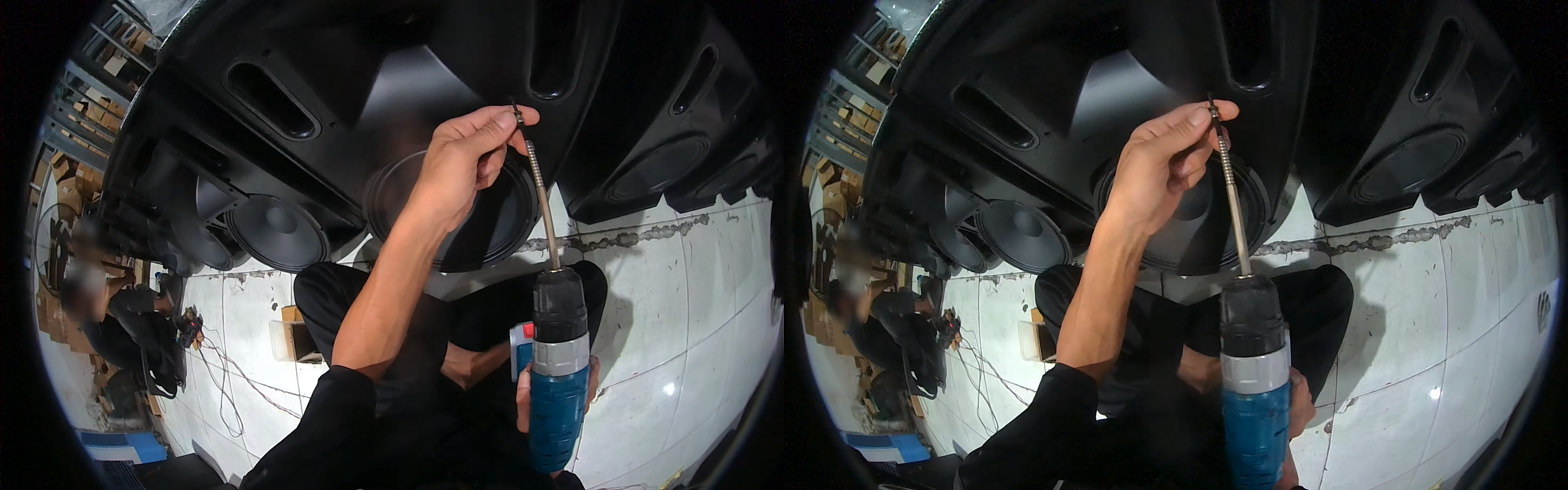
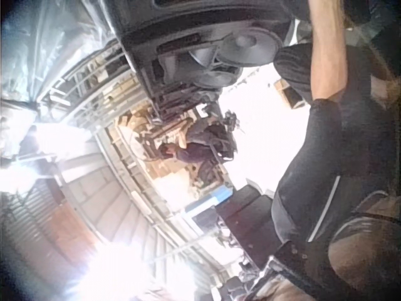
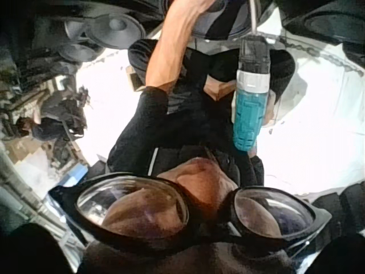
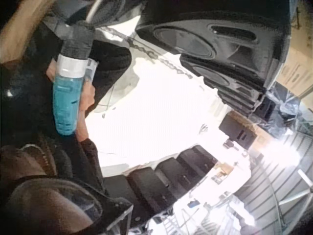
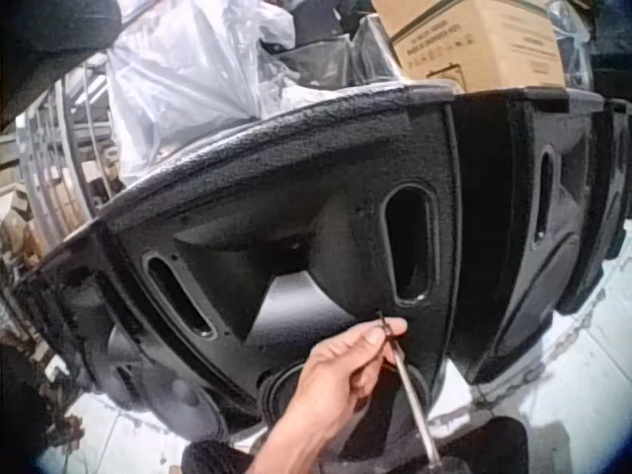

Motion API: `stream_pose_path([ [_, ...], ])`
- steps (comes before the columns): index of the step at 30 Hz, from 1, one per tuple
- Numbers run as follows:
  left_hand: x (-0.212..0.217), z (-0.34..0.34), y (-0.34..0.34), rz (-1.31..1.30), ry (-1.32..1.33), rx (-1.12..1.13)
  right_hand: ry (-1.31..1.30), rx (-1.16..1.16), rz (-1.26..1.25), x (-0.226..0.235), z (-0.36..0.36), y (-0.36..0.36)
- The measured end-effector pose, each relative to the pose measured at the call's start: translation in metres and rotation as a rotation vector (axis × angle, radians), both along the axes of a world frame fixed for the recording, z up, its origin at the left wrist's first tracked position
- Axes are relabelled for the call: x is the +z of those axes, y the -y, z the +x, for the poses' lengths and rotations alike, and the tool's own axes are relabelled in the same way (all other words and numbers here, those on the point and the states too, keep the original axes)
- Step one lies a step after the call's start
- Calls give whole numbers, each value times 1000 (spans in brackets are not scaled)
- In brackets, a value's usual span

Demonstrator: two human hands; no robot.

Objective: The person sits on the floor and uses a cordless drill to fasten screws into the front of large black speaker cabinets. They repeatedly pick up screws, align them with holes, and drive them in to secure the speaker cones or grilles.

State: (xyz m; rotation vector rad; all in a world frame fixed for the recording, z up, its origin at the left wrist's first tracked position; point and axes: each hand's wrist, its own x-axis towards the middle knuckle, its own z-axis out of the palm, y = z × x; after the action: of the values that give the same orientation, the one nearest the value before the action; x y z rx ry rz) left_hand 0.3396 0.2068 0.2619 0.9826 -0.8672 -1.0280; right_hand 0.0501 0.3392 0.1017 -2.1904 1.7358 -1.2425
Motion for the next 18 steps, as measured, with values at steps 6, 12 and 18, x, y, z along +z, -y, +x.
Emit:
stream_pose_path([
  [6, -3, -1, 10, 23, 7, 19, -55, 131, 122, 15, 0, -2],
  [12, -5, 0, 13, 8, 8, 24, -54, 163, 177, 22, -2, -5],
  [18, -6, -1, 10, 35, -12, 35, 98, 286, 343, 41, -1, -14],
])
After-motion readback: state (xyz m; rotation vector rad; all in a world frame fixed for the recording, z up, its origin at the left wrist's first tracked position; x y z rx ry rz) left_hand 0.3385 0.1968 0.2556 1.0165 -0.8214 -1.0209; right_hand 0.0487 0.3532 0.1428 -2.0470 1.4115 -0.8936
